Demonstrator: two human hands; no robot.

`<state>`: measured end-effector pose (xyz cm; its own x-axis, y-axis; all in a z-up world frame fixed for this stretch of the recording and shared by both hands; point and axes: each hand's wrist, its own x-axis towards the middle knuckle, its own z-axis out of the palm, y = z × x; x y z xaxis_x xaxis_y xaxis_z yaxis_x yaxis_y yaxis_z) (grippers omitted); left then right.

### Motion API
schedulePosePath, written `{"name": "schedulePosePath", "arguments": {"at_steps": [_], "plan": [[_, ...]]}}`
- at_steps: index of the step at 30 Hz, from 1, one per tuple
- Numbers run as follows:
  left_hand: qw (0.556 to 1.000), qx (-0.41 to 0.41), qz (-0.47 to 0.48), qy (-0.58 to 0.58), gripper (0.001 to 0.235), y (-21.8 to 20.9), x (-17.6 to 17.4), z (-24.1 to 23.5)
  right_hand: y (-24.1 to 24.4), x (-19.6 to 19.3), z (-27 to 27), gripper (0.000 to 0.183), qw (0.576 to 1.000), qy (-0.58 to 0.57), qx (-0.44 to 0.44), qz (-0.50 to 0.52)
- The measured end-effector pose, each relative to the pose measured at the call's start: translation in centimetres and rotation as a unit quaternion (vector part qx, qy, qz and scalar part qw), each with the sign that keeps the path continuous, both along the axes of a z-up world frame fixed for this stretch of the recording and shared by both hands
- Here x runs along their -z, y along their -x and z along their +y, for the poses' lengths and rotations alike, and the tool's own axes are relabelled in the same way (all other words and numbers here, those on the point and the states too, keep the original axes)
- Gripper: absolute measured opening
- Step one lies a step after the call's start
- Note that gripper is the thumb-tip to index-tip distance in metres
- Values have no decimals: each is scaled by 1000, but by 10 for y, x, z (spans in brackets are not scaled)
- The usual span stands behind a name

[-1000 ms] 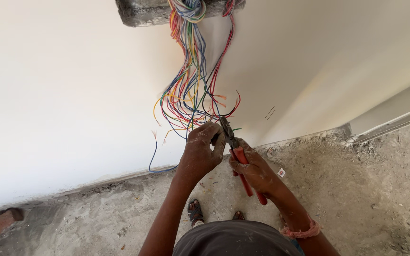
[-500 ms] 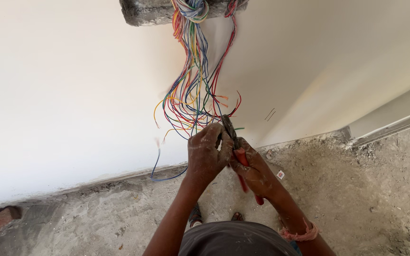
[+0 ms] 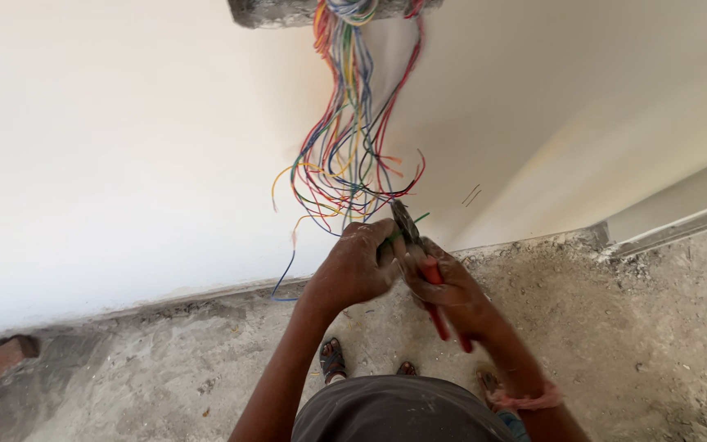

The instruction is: The person uses pliers to strip the insulation from multiple colored electrical wires hanging from a ceiling junction. The person repeatedly selects individual wires, strips their ends, and drops the removed insulation onto the floor.

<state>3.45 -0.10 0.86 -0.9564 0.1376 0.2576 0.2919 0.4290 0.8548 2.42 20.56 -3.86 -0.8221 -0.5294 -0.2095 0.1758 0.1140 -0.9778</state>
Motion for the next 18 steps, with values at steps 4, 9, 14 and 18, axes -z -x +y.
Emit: {"name": "schedulePosePath", "arguments": {"at_steps": [4, 9, 14, 18], "plan": [[992, -72, -56, -83, 48, -17, 1, 24, 13, -9, 23, 21, 975, 106, -158, -118], [974, -142, -70, -165, 24, -33, 7, 57, 10, -6, 41, 36, 938, 229, -102, -239], [959, -254, -23, -123, 29, -23, 15, 64, 24, 14, 29, 18, 911, 324, -145, -210], [953, -274, -70, -112, 35, -18, 29, 64, 16, 25, 21, 18, 920, 316, -59, -224]]}}
